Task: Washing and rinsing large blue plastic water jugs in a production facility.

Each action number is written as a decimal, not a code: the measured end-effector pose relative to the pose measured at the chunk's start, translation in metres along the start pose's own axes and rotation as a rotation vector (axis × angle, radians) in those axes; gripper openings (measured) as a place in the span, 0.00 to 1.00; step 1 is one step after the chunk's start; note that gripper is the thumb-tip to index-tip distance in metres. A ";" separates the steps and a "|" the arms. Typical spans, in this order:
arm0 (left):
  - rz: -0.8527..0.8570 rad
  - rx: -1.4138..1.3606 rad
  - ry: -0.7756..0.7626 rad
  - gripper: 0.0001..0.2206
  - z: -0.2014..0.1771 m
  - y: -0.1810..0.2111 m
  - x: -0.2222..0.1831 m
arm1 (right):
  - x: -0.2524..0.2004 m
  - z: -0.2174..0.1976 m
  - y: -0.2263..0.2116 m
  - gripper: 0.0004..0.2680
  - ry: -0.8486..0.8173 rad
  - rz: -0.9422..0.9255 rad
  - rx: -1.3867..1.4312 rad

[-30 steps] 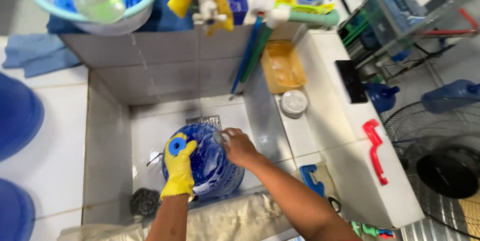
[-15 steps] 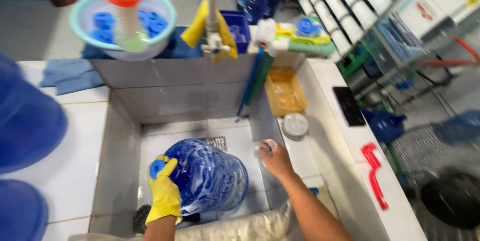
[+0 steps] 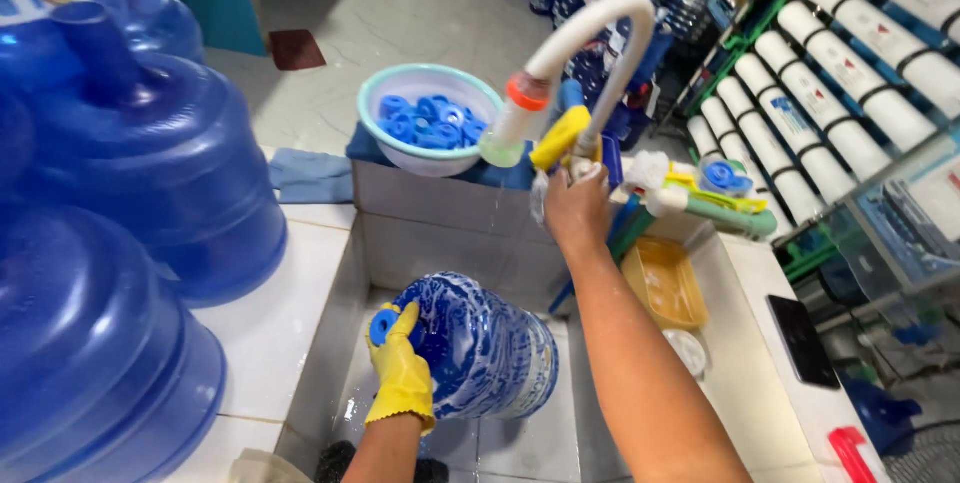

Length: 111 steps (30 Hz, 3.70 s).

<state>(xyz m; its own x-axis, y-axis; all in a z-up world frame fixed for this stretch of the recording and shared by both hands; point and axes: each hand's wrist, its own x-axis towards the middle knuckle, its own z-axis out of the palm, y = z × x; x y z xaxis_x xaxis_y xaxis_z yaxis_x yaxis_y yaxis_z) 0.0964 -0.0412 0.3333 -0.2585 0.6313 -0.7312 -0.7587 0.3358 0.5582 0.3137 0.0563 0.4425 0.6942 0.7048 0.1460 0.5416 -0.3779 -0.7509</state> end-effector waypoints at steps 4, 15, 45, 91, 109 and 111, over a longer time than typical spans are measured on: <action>0.083 -0.131 -0.001 0.25 -0.004 -0.014 0.062 | -0.049 -0.007 -0.007 0.28 0.052 -0.148 -0.245; 0.114 -0.009 -0.096 0.27 0.013 0.042 0.069 | -0.184 0.174 0.077 0.17 -0.109 -1.000 -0.365; 0.131 0.050 -0.135 0.27 0.015 0.056 0.088 | -0.136 0.065 0.135 0.20 -0.435 0.370 0.902; 0.330 -0.110 -0.184 0.26 0.005 0.010 0.062 | -0.059 0.112 0.097 0.07 -0.172 -0.370 0.227; 0.336 0.313 -0.518 0.34 -0.065 -0.060 0.042 | 0.018 -0.010 0.034 0.25 -0.251 0.065 0.852; 0.355 0.423 -0.573 0.34 -0.061 -0.074 0.035 | 0.002 -0.033 0.050 0.35 -0.216 -0.003 0.355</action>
<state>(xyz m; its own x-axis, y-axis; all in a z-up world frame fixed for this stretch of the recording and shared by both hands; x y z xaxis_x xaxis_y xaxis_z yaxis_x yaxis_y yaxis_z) 0.1071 -0.0863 0.2425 -0.0069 0.9731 -0.2303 -0.3675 0.2117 0.9056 0.3576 0.0192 0.4267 0.5570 0.8296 0.0383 0.3200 -0.1719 -0.9317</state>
